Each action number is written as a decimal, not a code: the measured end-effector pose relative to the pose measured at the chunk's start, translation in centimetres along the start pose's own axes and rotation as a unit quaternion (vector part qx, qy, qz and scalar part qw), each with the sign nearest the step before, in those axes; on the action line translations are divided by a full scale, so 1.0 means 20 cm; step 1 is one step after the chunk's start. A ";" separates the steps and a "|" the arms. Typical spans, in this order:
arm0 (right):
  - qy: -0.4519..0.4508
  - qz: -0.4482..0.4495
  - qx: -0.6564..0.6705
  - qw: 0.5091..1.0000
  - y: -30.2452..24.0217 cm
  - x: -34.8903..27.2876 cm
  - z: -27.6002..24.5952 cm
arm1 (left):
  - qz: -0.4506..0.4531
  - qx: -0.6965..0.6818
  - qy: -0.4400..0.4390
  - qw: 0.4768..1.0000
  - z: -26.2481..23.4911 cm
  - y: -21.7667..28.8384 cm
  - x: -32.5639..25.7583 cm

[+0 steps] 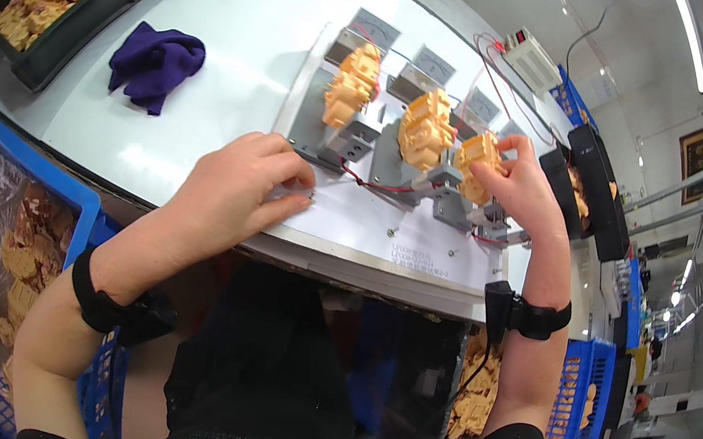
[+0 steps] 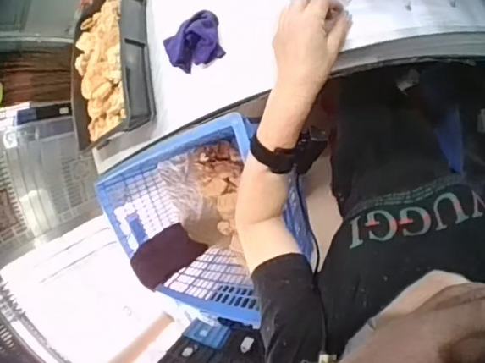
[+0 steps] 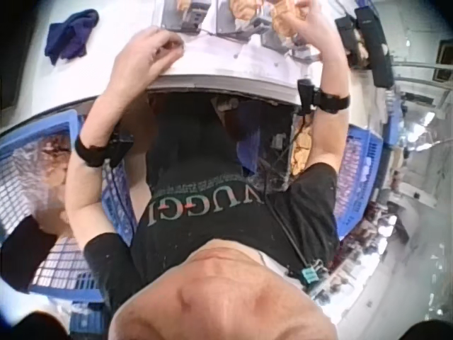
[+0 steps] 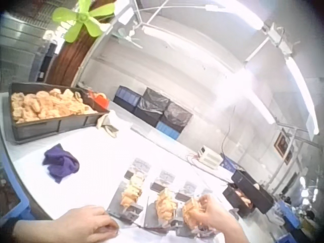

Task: Inspecting and testing yellow plastic industrial components by placing them on a test fixture and sorting them into trays.

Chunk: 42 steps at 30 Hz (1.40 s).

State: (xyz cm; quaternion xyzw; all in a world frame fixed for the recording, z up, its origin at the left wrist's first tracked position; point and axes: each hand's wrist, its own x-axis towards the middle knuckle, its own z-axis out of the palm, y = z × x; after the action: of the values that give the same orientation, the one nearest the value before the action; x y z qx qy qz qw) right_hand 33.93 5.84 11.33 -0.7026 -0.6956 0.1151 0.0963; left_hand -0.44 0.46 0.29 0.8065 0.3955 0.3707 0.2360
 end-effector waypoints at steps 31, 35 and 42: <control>0.246 -0.080 0.108 0.960 0.02 -0.29 0.01 | -0.028 -0.003 -0.009 1.000 0.00 0.02 0.01; 0.074 -0.087 0.016 0.993 0.00 -0.12 -0.02 | -0.023 0.004 -0.007 1.000 0.00 0.01 0.00; -0.069 -0.029 0.059 0.995 -0.01 -0.02 -0.08 | -0.017 -0.004 -0.006 1.000 0.00 0.01 0.00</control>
State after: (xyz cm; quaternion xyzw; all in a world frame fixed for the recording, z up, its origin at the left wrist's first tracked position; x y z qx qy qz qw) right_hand 34.29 5.39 12.89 -0.6659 -0.7125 0.2009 0.0928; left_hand -0.36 0.46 0.45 0.8008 0.4062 0.3638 0.2477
